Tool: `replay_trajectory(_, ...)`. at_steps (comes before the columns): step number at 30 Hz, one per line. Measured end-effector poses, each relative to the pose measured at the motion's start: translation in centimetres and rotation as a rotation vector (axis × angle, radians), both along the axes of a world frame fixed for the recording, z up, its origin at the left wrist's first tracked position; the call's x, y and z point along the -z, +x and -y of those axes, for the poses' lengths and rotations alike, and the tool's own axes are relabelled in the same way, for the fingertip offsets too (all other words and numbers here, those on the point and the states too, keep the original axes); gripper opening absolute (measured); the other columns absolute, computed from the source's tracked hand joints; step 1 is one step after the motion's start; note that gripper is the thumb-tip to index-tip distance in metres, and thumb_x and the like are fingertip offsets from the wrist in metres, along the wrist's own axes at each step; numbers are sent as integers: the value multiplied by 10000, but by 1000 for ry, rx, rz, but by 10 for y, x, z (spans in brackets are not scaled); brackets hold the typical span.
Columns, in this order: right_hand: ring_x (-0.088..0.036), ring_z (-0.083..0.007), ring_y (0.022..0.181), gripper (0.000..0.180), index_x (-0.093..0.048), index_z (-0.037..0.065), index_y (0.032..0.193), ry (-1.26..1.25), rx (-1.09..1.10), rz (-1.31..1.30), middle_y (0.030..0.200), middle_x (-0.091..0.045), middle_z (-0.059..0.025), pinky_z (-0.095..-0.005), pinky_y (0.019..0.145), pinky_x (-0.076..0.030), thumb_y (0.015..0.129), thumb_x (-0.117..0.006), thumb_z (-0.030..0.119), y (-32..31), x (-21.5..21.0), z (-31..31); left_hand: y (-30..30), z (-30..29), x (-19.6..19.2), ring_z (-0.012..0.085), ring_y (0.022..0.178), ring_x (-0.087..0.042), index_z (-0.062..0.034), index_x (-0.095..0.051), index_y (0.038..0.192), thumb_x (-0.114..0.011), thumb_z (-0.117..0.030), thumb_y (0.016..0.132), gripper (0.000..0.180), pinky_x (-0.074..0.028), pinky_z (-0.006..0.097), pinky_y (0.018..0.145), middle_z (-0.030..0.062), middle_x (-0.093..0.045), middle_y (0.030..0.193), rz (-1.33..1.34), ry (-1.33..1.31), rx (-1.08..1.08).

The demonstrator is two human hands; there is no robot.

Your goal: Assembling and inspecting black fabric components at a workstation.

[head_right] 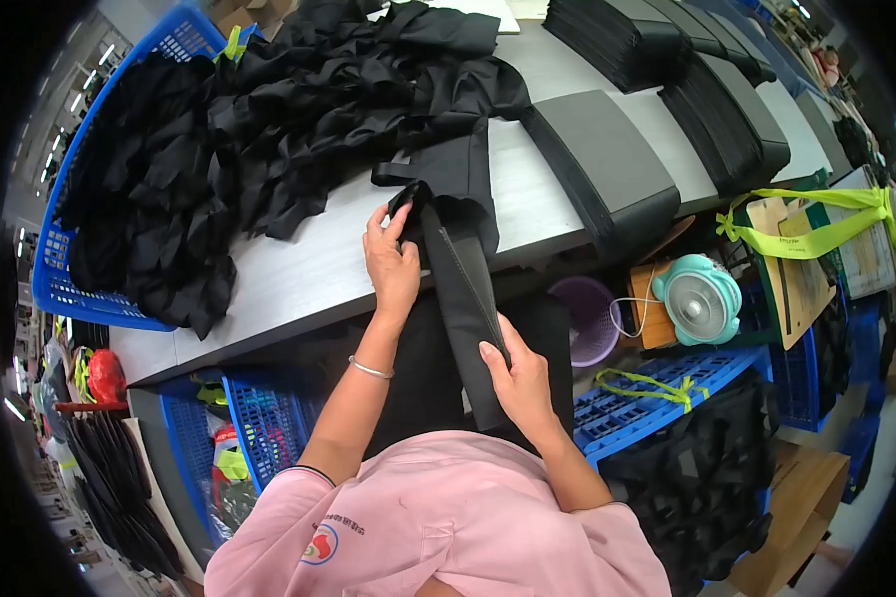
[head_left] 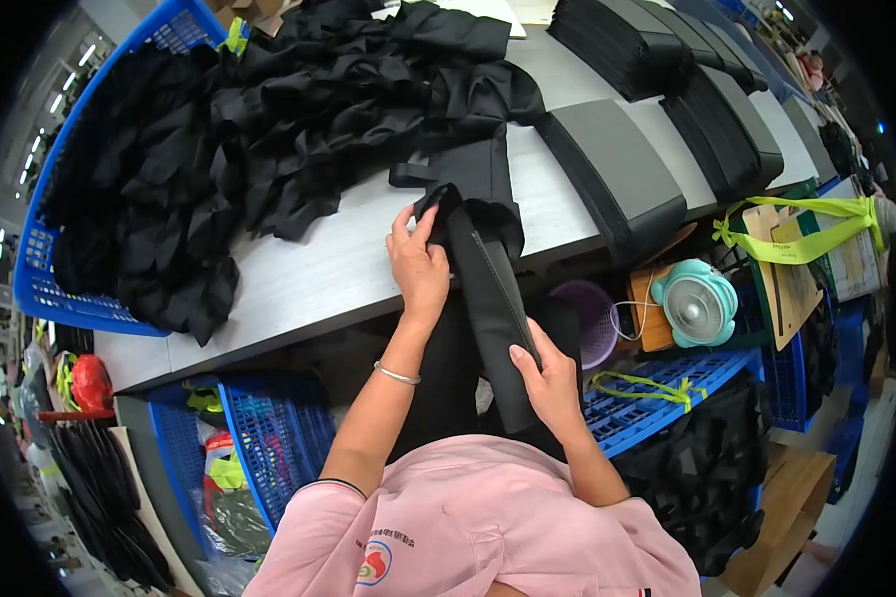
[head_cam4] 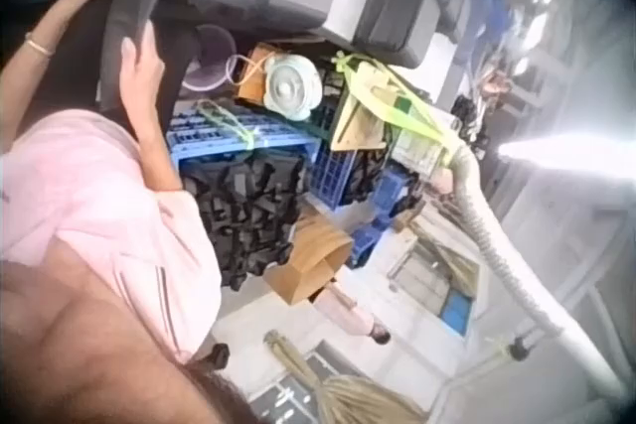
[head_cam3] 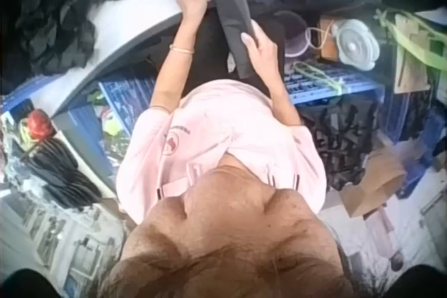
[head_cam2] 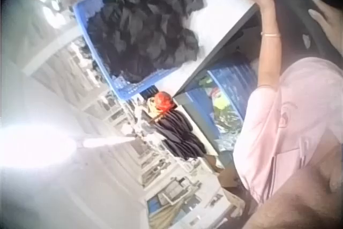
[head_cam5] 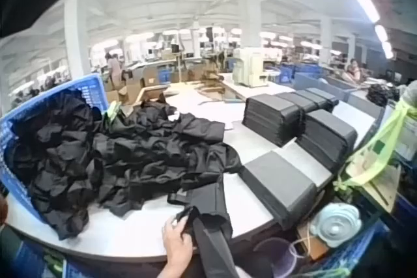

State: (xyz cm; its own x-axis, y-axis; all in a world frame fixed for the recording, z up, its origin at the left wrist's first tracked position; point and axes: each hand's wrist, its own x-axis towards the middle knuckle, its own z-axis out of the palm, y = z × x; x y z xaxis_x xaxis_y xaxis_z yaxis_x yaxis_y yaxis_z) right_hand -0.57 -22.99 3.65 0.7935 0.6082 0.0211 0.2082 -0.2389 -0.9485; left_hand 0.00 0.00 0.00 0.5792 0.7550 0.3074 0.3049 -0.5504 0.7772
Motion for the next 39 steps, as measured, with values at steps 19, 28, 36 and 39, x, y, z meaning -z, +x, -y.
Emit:
replay_trajectory(19, -664, -360, 596, 410, -583, -28, 1246, -434, 69, 582, 753, -666, -168, -450, 515, -529, 872, -638, 131, 2, -17, -38, -44, 48, -64, 293, 974, -555, -13, -691, 1126, -525, 140, 690, 492, -475, 342, 875, 94, -593, 1363, 278, 9, 750)
replay_trajectory(28, -645, -268, 1054, 338, -588, -9, 1234, 316, 135, -53, 1187, -646, -133, -365, 891, -518, 915, -641, 90, 48, 66, -39, -91, 72, -71, 247, 1163, -548, -21, -537, 1389, -673, -27, 783, 622, -511, 331, 842, 175, -463, 1465, 249, -91, 703)
replay_trajectory(36, -618, -231, 1139, 494, -500, 12, 1370, 877, 76, -835, 1313, -590, -116, -383, 966, -527, 976, -623, 283, 42, 13, -44, -87, 92, -58, 343, 1370, -364, -32, -386, 1478, -738, -62, 685, 868, -419, 415, 1030, 202, -303, 1557, 247, 44, 444)
replay_trajectory(39, -622, -228, 1135, 489, -504, 14, 1365, 876, 63, -892, 1298, -600, -121, -385, 963, -535, 972, -626, 277, 33, 7, -45, -78, 96, -62, 329, 1323, -395, -49, -410, 1467, -745, -69, 679, 857, -441, 400, 981, 178, -336, 1540, 225, 62, 361)
